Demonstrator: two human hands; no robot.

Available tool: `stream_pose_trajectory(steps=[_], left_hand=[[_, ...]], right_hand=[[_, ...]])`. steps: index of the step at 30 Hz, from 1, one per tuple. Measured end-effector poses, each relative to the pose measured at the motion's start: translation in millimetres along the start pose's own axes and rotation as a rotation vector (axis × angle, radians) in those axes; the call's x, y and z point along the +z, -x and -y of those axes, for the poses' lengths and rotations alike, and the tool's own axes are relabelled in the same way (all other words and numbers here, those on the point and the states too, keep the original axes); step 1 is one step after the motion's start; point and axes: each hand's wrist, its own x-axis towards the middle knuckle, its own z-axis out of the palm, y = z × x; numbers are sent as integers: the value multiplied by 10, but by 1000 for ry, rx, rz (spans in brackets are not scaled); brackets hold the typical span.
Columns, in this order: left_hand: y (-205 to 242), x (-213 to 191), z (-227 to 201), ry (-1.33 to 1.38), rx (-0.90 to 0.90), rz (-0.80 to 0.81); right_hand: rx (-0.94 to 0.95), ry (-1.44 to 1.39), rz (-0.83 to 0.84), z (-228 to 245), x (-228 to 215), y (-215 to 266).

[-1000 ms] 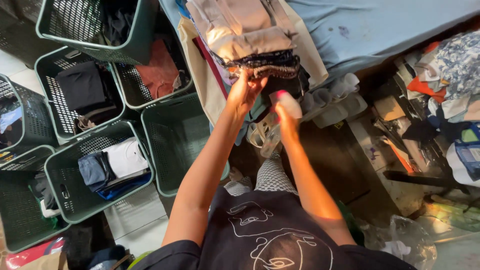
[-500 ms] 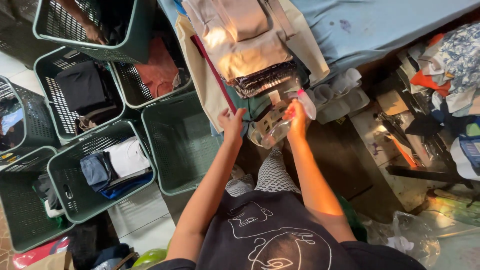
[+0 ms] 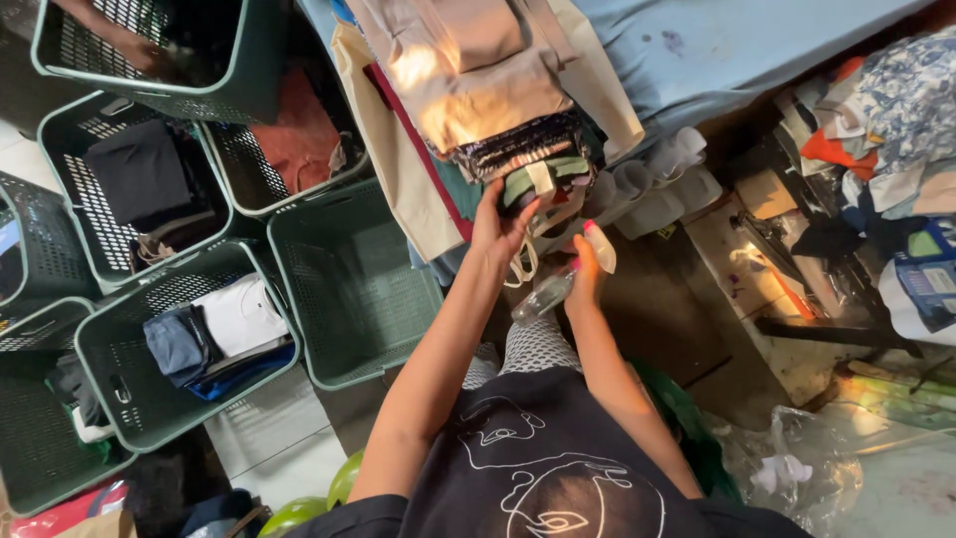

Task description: The person folds a stack of folded garments and places them into a clear plastic bag. They then seal the bag and move it to a nearby table with a scale and tape dispenser.

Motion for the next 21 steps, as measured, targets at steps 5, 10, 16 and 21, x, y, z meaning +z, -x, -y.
stream_pose_trajectory(steps=[5,10,16,21], left_hand=[[549,744,-176,-283,-146,-134],[561,779,-153,-226,24,-74],[381,778,-248,398,-59,87],[438,900,-253,484,-114,98]], right_hand=[[316,126,133,-366,268,92],[411,19,257,-660,604,162],[196,70,315,-449,862,99],[165,-155,56,-593,781,-499]])
